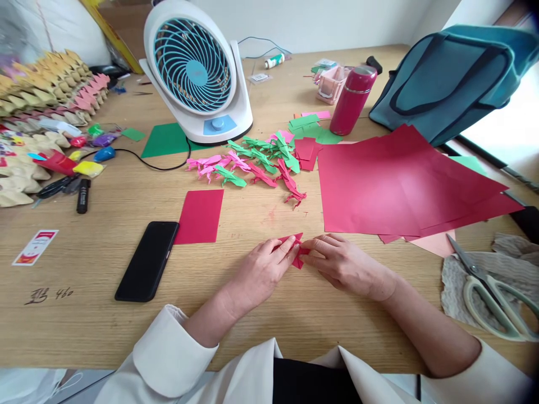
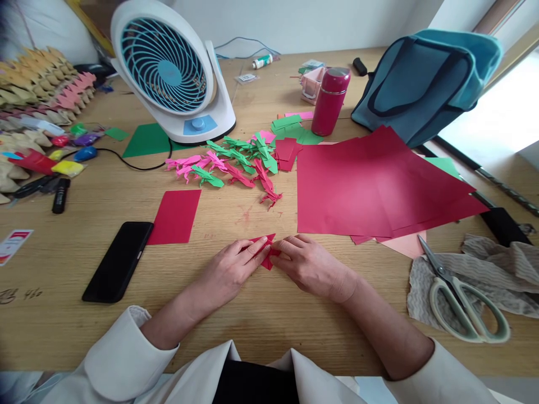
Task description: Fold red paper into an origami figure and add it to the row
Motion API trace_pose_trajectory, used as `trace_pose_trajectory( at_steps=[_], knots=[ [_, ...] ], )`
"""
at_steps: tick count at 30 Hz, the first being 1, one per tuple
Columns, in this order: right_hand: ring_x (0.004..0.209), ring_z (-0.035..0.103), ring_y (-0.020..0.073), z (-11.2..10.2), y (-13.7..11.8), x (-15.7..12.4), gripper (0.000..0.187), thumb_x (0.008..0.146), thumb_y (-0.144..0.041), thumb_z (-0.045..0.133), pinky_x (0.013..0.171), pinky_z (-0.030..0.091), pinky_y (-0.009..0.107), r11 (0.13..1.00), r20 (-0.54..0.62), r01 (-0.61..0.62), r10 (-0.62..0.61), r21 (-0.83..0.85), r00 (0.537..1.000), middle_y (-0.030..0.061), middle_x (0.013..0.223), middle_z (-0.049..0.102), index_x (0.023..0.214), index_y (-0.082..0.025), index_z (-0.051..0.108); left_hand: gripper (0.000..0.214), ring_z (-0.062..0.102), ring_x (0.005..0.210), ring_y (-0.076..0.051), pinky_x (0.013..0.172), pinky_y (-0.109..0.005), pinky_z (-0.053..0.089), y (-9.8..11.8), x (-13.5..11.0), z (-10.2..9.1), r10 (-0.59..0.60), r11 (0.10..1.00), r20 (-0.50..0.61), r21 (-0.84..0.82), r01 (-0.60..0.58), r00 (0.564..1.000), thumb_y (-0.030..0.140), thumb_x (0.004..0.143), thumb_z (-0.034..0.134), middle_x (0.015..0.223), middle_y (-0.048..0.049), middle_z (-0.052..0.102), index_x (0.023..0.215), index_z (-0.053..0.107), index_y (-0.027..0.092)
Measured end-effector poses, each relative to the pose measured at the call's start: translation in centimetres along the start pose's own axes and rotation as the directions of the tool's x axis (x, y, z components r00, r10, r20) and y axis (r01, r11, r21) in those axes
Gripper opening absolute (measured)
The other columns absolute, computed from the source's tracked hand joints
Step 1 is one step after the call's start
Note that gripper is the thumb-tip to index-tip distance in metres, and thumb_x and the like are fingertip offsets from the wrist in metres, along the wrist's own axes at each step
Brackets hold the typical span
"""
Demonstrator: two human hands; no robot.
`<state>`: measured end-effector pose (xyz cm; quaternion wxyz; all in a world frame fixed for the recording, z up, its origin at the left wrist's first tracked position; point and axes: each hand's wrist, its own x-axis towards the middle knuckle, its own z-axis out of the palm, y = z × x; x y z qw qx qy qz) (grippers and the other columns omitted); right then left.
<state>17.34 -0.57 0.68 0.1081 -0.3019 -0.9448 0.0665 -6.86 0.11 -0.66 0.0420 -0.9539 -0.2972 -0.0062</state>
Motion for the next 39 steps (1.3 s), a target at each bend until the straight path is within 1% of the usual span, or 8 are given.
trace_pose_trajectory(
  at_steps=[8,14,19,22,25,29,34,39],
  knots=[
    [0.097,0.055,0.0232,0.2,-0.2,-0.2,0.026,0.099,-0.015,0.041,0.084,0.048,0.039,0.999,-0.025,0.002,-0.001,0.052,1.0,0.0145,0.111,0.062,0.111,-0.014,0.064,0.055,0.048,0.122,-0.023,0.104,-0.037,0.043,0.1,-0.2,0.7,-0.002,1.0,-0.034,0.002,0.002,0.999,0.013,0.095,0.045,0.157,-0.0065,0.037,0.15,0.036,0.014],
    [0.099,0.054,0.0237,0.3,-0.2,-0.2,0.025,0.098,-0.016,0.044,0.084,0.048,0.039,0.996,-0.002,-0.017,0.017,0.082,1.0,0.0142,0.108,0.062,0.112,-0.014,0.064,0.055,0.051,0.119,-0.021,0.103,-0.035,0.044,0.2,-0.2,0.5,0.004,1.0,-0.034,0.012,-0.003,0.999,0.012,0.094,0.045,0.154,-0.0089,0.041,0.148,0.038,0.012],
    [0.1,0.055,0.0241,0.4,-0.2,-0.3,0.025,0.097,-0.015,0.044,0.085,0.048,0.04,0.995,-0.018,-0.017,0.018,0.096,1.0,0.0142,0.109,0.062,0.111,-0.015,0.064,0.051,0.05,0.118,-0.022,0.103,-0.036,0.044,0.7,0.0,0.2,-0.039,0.999,-0.041,-0.018,0.039,0.998,0.014,0.096,0.045,0.151,-0.0088,0.045,0.146,0.041,0.013],
    [0.101,0.056,0.0237,0.5,-0.2,-0.3,0.025,0.097,-0.015,0.044,0.086,0.048,0.04,0.993,-0.051,-0.023,0.029,0.115,0.998,0.0146,0.112,0.061,0.111,-0.016,0.064,0.049,0.05,0.118,-0.022,0.102,-0.037,0.044,1.0,0.2,0.2,-0.073,0.997,-0.053,-0.029,0.072,0.996,0.015,0.096,0.045,0.152,-0.0098,0.044,0.145,0.044,0.013],
    [0.103,0.056,0.0238,0.6,-0.2,-0.3,0.022,0.096,-0.014,0.046,0.087,0.049,0.041,0.991,-0.062,-0.043,0.051,0.127,0.997,0.0151,0.116,0.059,0.107,-0.016,0.064,0.048,0.049,0.118,-0.023,0.102,-0.036,0.044,1.1,0.4,0.2,-0.081,0.996,-0.061,-0.051,0.078,0.995,0.014,0.095,0.045,0.152,-0.0085,0.044,0.143,0.046,0.012],
    [0.103,0.055,0.0239,0.5,-0.2,-0.1,0.017,0.096,-0.015,0.048,0.088,0.049,0.041,0.99,-0.037,-0.062,0.068,0.125,0.997,0.0149,0.118,0.059,0.102,-0.017,0.063,0.047,0.048,0.119,-0.024,0.101,-0.037,0.045,1.0,0.5,0.3,-0.094,0.993,-0.067,-0.079,0.088,0.993,0.015,0.095,0.045,0.152,-0.0076,0.045,0.142,0.048,0.013],
    [0.105,0.054,0.0236,0.4,-0.2,0.3,0.017,0.097,-0.015,0.047,0.089,0.049,0.04,0.991,0.017,-0.068,0.067,0.113,0.998,0.0138,0.119,0.059,0.105,-0.017,0.061,0.048,0.048,0.119,-0.024,0.101,-0.038,0.044,0.8,0.6,0.3,-0.097,0.989,-0.068,-0.115,0.089,0.993,0.014,0.092,0.049,0.149,-0.0087,0.047,0.141,0.048,0.014],
    [0.107,0.052,0.0249,0.4,-0.1,0.8,0.018,0.097,-0.015,0.045,0.09,0.049,0.041,0.995,0.041,-0.068,0.065,0.076,0.997,0.0142,0.117,0.059,0.109,-0.015,0.06,0.047,0.048,0.119,-0.024,0.102,-0.037,0.043,0.8,0.6,0.2,-0.081,0.993,-0.064,-0.093,0.075,0.995,0.012,0.091,0.05,0.146,-0.0089,0.051,0.139,0.05,0.013]
  ],
)
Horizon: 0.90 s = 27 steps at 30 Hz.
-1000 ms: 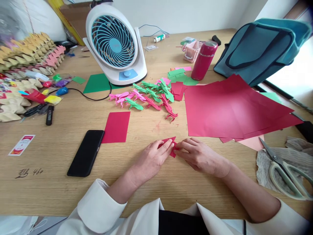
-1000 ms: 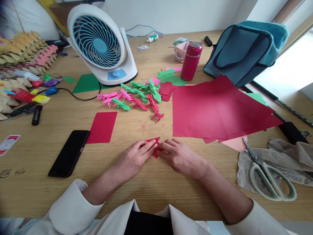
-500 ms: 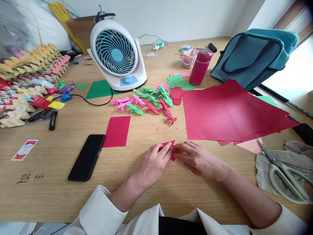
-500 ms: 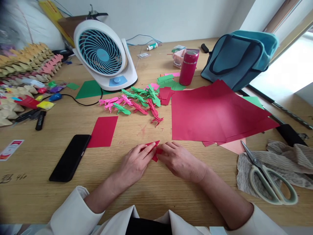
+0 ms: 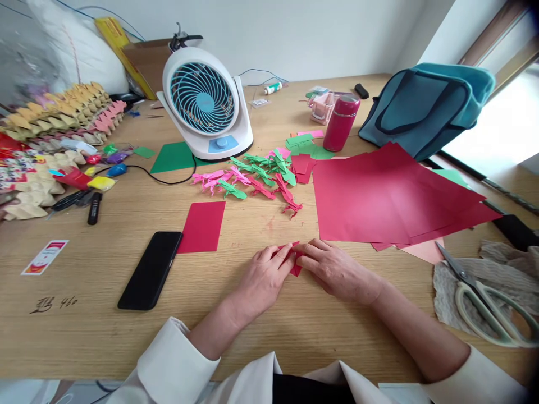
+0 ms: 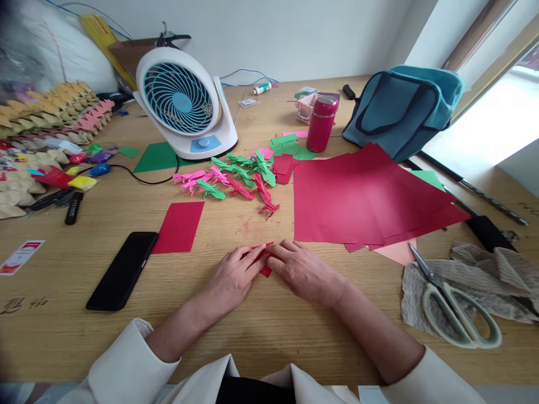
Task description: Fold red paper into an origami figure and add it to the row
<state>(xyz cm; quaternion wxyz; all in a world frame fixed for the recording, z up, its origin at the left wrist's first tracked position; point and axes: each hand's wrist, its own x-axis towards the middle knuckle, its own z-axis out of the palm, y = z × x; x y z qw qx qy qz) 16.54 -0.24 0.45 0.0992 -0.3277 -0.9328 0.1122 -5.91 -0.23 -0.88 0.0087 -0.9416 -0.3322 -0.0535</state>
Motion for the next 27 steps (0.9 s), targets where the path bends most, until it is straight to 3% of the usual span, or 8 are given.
trace_pose_trajectory(
  at_steps=[14,27],
  knots=[
    [0.106,0.056,0.0247,-0.3,0.6,-1.5,0.033,0.094,-0.011,0.046,0.091,0.05,0.042,0.998,-0.028,0.053,-0.053,-0.024,0.998,0.015,0.126,0.061,0.125,-0.014,0.057,0.048,0.046,0.121,-0.024,0.1,-0.038,0.043,0.2,-0.1,0.2,-0.02,0.999,0.018,0.033,0.019,1.0,0.013,0.094,0.046,0.148,-0.0084,0.048,0.142,0.046,0.016],
    [0.104,0.058,0.0243,-0.4,0.7,-2.9,0.032,0.095,-0.012,0.044,0.092,0.05,0.041,0.998,-0.088,0.057,-0.054,0.033,0.995,0.0157,0.121,0.064,0.123,-0.013,0.059,0.051,0.046,0.121,-0.025,0.099,-0.039,0.044,0.3,-0.2,0.2,-0.008,0.999,0.024,0.042,0.007,1.0,0.01,0.089,0.05,0.15,-0.0099,0.046,0.139,0.048,0.017]
  ],
)
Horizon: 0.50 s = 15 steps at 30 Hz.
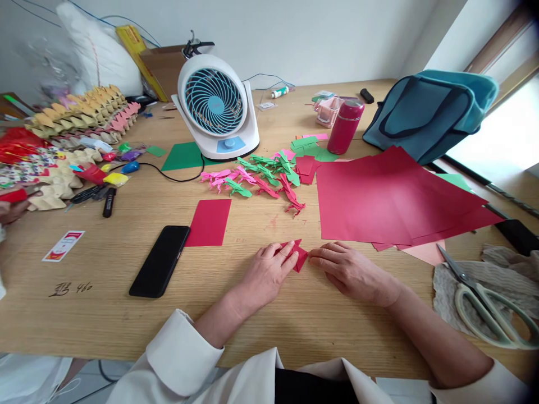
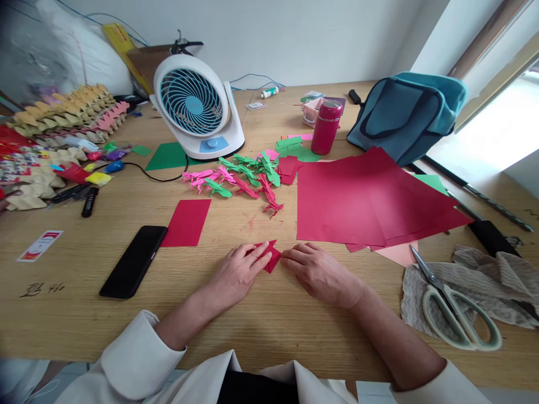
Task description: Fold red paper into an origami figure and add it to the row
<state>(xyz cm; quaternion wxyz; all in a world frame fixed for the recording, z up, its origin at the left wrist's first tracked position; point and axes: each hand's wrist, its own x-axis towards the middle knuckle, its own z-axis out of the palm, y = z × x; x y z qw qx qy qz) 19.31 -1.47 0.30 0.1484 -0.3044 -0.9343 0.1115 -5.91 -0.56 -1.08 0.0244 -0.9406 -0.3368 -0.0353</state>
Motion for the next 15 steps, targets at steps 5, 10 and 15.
trace_pose_trajectory(
  at_steps=[5,10,15],
  knots=[
    [0.096,0.059,0.0226,0.36,0.2,-0.33,0.028,0.098,-0.015,0.04,0.085,0.051,0.039,1.0,-0.059,0.002,-0.002,-0.002,0.998,0.0145,0.106,0.067,0.114,-0.014,0.063,0.047,0.048,0.116,-0.025,0.097,-0.04,0.046,-0.04,-0.13,0.2,0.008,1.0,-0.022,0.002,-0.007,1.0,0.009,0.089,0.05,0.149,-0.0102,0.048,0.135,0.052,0.018],
    [0.095,0.058,0.023,0.81,0.31,-0.07,0.034,0.098,-0.014,0.039,0.086,0.052,0.04,0.999,-0.116,-0.038,0.04,0.016,0.992,0.0142,0.11,0.064,0.125,-0.014,0.059,0.046,0.047,0.116,-0.023,0.1,-0.039,0.045,-0.05,-0.35,0.38,0.017,1.0,-0.083,-0.008,-0.017,0.996,0.011,0.093,0.048,0.145,-0.0073,0.051,0.138,0.05,0.019],
    [0.109,0.056,0.0259,0.98,0.45,0.11,0.045,0.097,-0.014,0.041,0.094,0.051,0.045,0.999,-0.069,-0.038,0.038,0.003,0.997,0.0156,0.127,0.06,0.141,-0.015,0.049,0.044,0.046,0.119,-0.025,0.101,-0.041,0.045,0.06,-0.54,0.26,0.033,0.999,-0.089,0.028,-0.031,0.996,0.014,0.095,0.047,0.147,-0.0051,0.05,0.139,0.051,0.02]
  ],
)
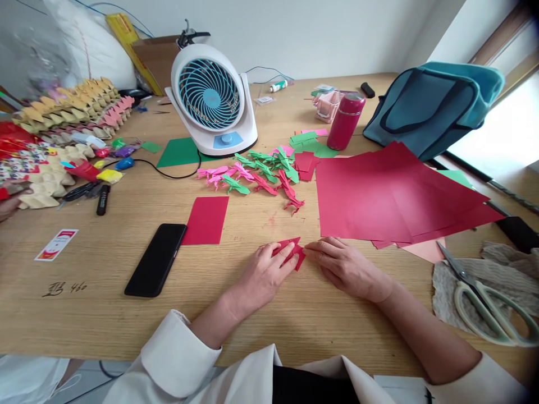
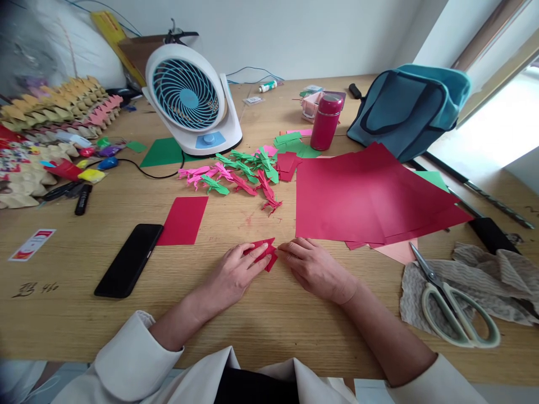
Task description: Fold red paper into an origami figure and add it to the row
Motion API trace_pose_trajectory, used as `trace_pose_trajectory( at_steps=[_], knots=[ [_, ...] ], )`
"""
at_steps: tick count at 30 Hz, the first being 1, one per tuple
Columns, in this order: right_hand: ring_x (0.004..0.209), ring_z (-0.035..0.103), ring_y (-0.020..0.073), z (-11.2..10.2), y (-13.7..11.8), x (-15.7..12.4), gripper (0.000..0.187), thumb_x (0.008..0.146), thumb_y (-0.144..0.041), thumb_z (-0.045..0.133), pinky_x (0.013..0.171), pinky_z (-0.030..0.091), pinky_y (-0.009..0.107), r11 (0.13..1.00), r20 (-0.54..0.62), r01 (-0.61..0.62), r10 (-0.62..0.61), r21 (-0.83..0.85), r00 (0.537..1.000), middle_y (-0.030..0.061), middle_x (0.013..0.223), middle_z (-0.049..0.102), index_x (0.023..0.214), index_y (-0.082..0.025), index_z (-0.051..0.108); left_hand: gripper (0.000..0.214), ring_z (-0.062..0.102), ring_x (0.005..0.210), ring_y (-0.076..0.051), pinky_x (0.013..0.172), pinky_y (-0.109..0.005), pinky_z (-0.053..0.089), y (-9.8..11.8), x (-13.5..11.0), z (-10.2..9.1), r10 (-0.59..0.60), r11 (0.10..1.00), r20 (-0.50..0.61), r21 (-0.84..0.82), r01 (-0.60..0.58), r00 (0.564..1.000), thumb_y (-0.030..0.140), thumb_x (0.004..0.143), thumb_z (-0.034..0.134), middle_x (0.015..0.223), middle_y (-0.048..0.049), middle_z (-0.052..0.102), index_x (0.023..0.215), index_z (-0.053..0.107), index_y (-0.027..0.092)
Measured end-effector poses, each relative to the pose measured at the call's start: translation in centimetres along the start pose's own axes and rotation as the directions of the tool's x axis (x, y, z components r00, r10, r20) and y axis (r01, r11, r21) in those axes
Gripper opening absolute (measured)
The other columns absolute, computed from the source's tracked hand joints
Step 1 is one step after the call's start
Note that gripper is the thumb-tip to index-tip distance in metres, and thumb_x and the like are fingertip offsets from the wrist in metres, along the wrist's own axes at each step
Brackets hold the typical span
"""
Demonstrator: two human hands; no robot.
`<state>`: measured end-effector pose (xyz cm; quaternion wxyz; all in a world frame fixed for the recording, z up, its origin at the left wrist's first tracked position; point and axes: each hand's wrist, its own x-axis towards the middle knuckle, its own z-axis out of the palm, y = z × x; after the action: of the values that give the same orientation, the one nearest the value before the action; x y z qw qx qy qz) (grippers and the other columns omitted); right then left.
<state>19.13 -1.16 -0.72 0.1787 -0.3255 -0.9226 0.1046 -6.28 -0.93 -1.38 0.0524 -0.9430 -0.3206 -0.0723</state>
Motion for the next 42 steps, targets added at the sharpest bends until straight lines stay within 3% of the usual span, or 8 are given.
trace_pose_trajectory(
  at_steps=[6,12,20,24,27,32,36,42],
  knots=[
    [0.115,0.053,0.0272,0.1,0.0,0.0,0.047,0.095,-0.012,0.044,0.097,0.049,0.046,1.0,0.045,0.02,-0.02,-0.008,0.999,0.0168,0.138,0.056,0.142,-0.014,0.048,0.042,0.045,0.124,-0.026,0.103,-0.044,0.044,0.1,-0.4,-0.2,0.011,1.0,0.009,-0.012,-0.011,1.0,0.015,0.095,0.049,0.146,-0.0061,0.049,0.137,0.053,0.023],
    [0.114,0.054,0.026,0.0,-0.4,0.3,0.043,0.093,-0.01,0.046,0.097,0.048,0.045,0.999,0.041,0.026,-0.028,0.039,0.999,0.0145,0.13,0.061,0.135,-0.016,0.055,0.045,0.039,0.137,-0.029,0.109,-0.047,0.042,-0.5,-0.9,-1.3,0.081,0.989,0.053,-0.126,-0.074,0.995,0.011,0.095,0.047,0.141,-0.003,0.054,0.136,0.054,0.028],
    [0.107,0.056,0.0252,0.6,-0.8,0.3,0.034,0.093,-0.012,0.048,0.092,0.05,0.042,0.999,-0.026,0.028,-0.027,0.046,0.999,0.0153,0.121,0.062,0.125,-0.014,0.06,0.047,0.037,0.142,-0.026,0.116,-0.047,0.036,-1.7,-0.7,-0.6,0.169,0.918,-0.061,-0.354,-0.179,0.984,0.004,0.092,0.043,0.139,0.0004,0.059,0.133,0.056,0.024],
    [0.101,0.057,0.0244,0.6,-1.1,0.6,0.028,0.096,-0.017,0.048,0.09,0.051,0.042,1.0,-0.013,0.026,-0.026,0.01,1.0,0.0147,0.12,0.063,0.119,-0.013,0.063,0.037,0.047,0.134,-0.022,0.114,-0.042,0.038,-1.4,-0.3,-0.6,0.038,0.902,-0.101,-0.425,-0.078,0.994,0.004,0.089,0.046,0.13,-0.0028,0.065,0.117,0.062,0.021],
    [0.1,0.058,0.024,0.5,-1.3,0.6,0.027,0.097,-0.018,0.047,0.09,0.052,0.041,1.0,-0.027,0.026,-0.026,0.003,0.999,0.015,0.12,0.064,0.117,-0.013,0.064,0.036,0.054,0.124,-0.021,0.108,-0.042,0.042,-1.1,0.6,-0.6,-0.154,0.904,-0.108,-0.418,0.096,0.982,0.007,0.091,0.046,0.126,-0.0061,0.065,0.122,0.058,0.02],
    [0.103,0.057,0.0247,0.7,-1.2,0.6,0.031,0.096,-0.016,0.048,0.093,0.051,0.042,0.999,-0.027,0.025,-0.024,0.032,0.999,0.0152,0.126,0.061,0.123,-0.013,0.062,0.037,0.053,0.112,-0.029,0.094,-0.045,0.046,-0.7,2.8,-1.0,-0.374,0.893,0.044,-0.253,0.372,0.926,0.034,0.086,0.066,0.12,-0.01,0.06,0.12,0.058,0.021],
    [0.107,0.056,0.0252,0.7,-1.0,0.6,0.033,0.094,-0.012,0.048,0.095,0.05,0.043,0.998,-0.033,0.031,-0.029,0.062,0.999,0.0152,0.128,0.06,0.125,-0.013,0.061,0.038,0.053,0.108,-0.031,0.087,-0.043,0.043,-0.8,4.6,-1.7,-0.46,0.865,0.178,-0.131,0.484,0.87,0.048,0.077,0.074,0.115,-0.0111,0.059,0.1,0.061,0.02],
    [0.107,0.058,0.0237,0.6,-0.9,0.6,0.033,0.096,-0.013,0.047,0.095,0.051,0.041,0.995,-0.052,0.025,-0.02,0.1,0.998,0.0139,0.128,0.062,0.125,-0.016,0.061,0.028,0.062,0.094,-0.026,0.085,-0.038,0.038,-1.8,6.5,-2.3,-0.431,0.837,0.363,-0.18,0.517,0.826,0.04,0.076,0.073,0.093,-0.0061,0.069,0.09,0.059,0.019]
  ],
)
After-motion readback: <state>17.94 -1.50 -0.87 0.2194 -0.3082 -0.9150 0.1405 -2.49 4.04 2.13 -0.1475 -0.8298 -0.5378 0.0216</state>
